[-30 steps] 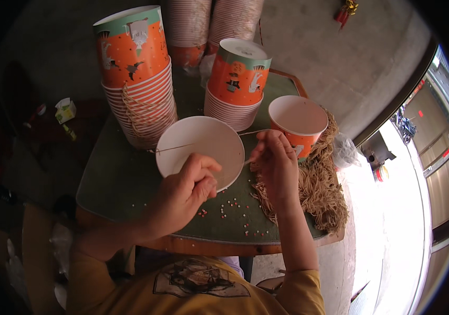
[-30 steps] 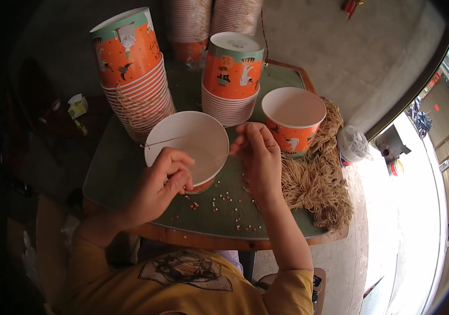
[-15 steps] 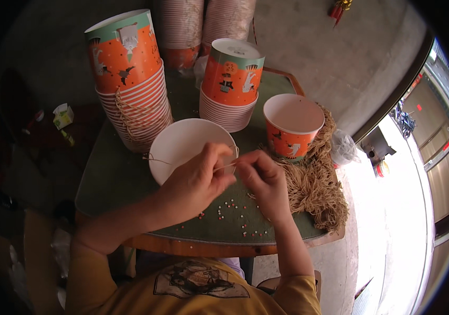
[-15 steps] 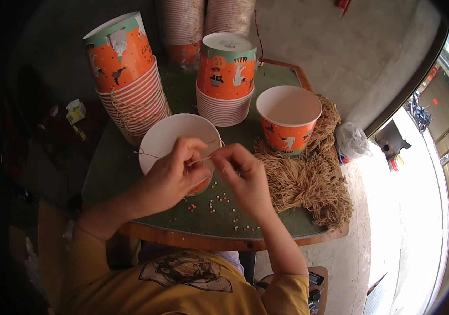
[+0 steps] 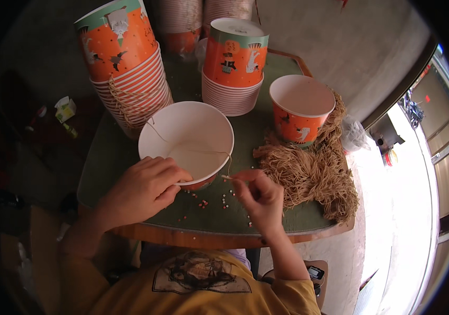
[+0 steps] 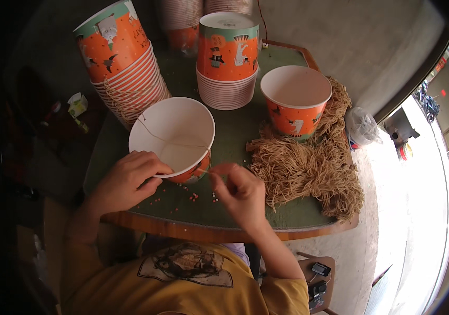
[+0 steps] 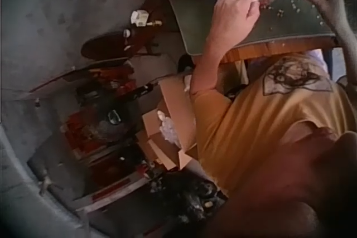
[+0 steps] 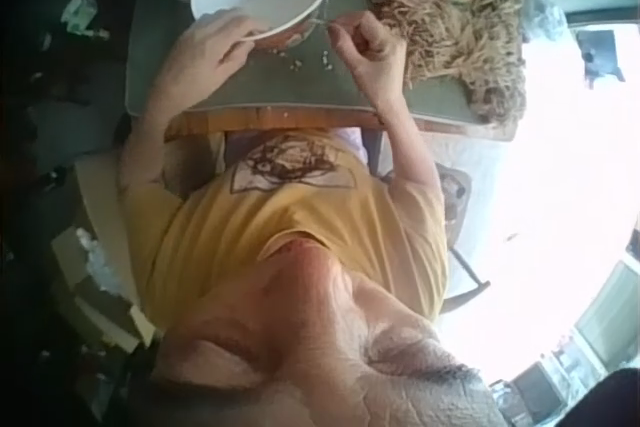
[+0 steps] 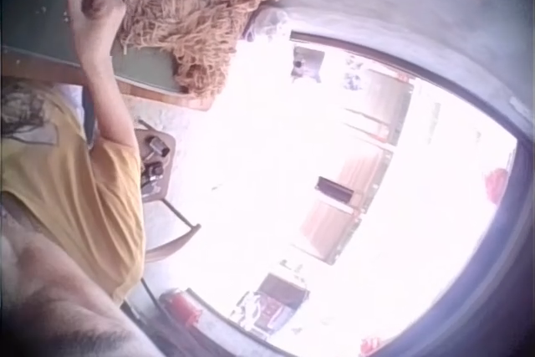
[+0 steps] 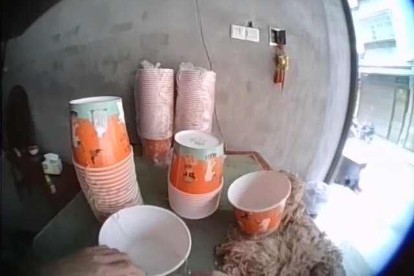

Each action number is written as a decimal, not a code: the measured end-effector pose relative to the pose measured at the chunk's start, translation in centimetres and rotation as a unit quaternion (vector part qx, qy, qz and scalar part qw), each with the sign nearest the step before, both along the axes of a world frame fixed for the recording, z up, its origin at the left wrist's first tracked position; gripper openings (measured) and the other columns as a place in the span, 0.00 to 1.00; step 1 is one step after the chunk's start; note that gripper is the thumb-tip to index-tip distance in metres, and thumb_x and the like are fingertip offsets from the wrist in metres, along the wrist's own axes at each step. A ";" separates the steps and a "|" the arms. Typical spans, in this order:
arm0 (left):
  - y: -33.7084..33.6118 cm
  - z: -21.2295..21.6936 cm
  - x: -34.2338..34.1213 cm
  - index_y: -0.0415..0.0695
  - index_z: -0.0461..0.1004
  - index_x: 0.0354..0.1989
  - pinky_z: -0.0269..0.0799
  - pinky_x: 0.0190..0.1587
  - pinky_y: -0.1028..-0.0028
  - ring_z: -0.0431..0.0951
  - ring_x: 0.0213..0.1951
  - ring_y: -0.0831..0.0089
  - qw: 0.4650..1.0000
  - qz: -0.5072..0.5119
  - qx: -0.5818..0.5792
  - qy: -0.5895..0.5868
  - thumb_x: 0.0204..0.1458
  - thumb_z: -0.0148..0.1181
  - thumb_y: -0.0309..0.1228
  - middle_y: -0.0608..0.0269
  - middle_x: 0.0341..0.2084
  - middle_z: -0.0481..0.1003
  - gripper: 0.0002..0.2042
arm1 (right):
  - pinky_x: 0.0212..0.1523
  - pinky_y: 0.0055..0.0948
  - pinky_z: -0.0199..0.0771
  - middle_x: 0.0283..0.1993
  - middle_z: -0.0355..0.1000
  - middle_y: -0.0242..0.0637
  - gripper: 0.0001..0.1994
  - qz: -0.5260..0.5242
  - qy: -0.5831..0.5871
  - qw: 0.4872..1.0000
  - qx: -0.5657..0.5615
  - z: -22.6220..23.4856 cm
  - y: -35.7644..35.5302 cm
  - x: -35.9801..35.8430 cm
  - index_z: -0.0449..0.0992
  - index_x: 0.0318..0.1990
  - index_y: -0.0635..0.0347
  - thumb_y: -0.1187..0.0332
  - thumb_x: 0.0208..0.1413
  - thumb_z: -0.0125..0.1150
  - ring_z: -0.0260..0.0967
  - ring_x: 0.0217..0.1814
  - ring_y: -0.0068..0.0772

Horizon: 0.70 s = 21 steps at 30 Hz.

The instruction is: Threading small beads onto strings and organizing stacks of paper cups at a workstation for packaging.

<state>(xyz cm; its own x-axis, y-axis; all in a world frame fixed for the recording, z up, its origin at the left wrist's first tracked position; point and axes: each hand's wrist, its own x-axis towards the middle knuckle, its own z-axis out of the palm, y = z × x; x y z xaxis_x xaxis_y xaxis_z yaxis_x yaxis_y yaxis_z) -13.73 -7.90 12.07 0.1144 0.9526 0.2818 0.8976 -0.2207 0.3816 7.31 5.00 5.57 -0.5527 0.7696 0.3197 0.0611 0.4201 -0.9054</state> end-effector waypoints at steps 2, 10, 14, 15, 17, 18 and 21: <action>0.3 0.4 0.4 0.44 0.71 0.42 0.70 0.43 0.63 0.75 0.39 0.59 1.000 0.002 -0.014 -0.011 0.48 0.60 0.25 0.60 0.35 0.72 0.12 | 0.19 0.16 0.51 0.18 0.63 0.22 0.02 -0.013 0.008 0.998 0.066 -0.6 -0.7 -0.5 0.79 0.34 0.61 0.74 0.54 0.64 0.53 0.18 0.08; 3.6 -1.1 2.7 0.43 0.69 0.47 0.72 0.37 0.63 0.77 0.34 0.57 0.994 0.044 -0.032 -0.096 0.49 0.59 0.25 0.56 0.33 0.75 0.15 | 0.18 0.28 0.63 0.16 0.64 0.31 0.06 -0.102 -0.023 0.986 0.131 -1.4 -1.5 -0.9 0.76 0.32 0.54 0.73 0.47 0.68 0.62 0.16 0.26; 3.6 0.1 2.4 0.45 0.69 0.54 0.71 0.33 0.70 0.75 0.27 0.68 0.979 0.064 -0.113 -0.159 0.49 0.56 0.21 0.59 0.27 0.74 0.20 | 0.19 0.30 0.63 0.16 0.63 0.31 0.07 -0.103 -0.004 0.985 0.135 -1.4 -1.5 -1.4 0.75 0.31 0.54 0.73 0.46 0.68 0.62 0.16 0.28; 3.4 0.1 2.1 0.45 0.69 0.54 0.71 0.33 0.70 0.75 0.27 0.68 0.979 0.065 -0.113 -0.158 0.49 0.56 0.21 0.59 0.27 0.74 0.20 | 0.19 0.30 0.63 0.16 0.63 0.32 0.07 -0.098 0.004 0.986 0.135 -1.4 -1.5 -1.6 0.74 0.31 0.54 0.73 0.46 0.67 0.62 0.16 0.28; 3.2 0.3 1.7 0.45 0.68 0.56 0.69 0.31 0.74 0.71 0.25 0.75 0.968 0.060 -0.133 -0.202 0.49 0.56 0.20 0.62 0.23 0.71 0.22 | 0.19 0.30 0.63 0.16 0.63 0.32 0.06 -0.093 0.013 0.987 0.134 -1.2 -1.4 -1.9 0.74 0.31 0.55 0.73 0.47 0.67 0.63 0.16 0.28; 3.1 0.4 1.5 0.45 0.68 0.56 0.69 0.31 0.74 0.71 0.25 0.75 0.968 0.061 -0.134 -0.201 0.49 0.56 0.20 0.62 0.23 0.71 0.22 | 0.19 0.30 0.64 0.16 0.63 0.32 0.06 -0.088 0.020 0.987 0.133 -1.1 -1.4 -2.1 0.74 0.31 0.55 0.73 0.47 0.66 0.63 0.16 0.28; 3.0 0.7 1.3 0.44 0.68 0.57 0.68 0.30 0.76 0.68 0.24 0.79 0.967 0.048 -0.146 -0.201 0.50 0.55 0.19 0.65 0.22 0.70 0.23 | 0.19 0.30 0.64 0.16 0.64 0.32 0.06 -0.081 0.024 0.988 0.129 -0.9 -1.4 -2.6 0.73 0.31 0.55 0.73 0.47 0.66 0.63 0.16 0.29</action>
<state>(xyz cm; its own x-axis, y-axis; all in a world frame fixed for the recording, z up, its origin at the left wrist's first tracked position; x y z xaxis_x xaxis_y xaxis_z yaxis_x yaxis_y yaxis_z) -12.43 -4.92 12.79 -0.0423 0.9991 0.0023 0.6746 0.0268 0.7377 4.71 3.61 4.66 -0.4085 0.7362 0.5395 0.1063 0.6254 -0.7730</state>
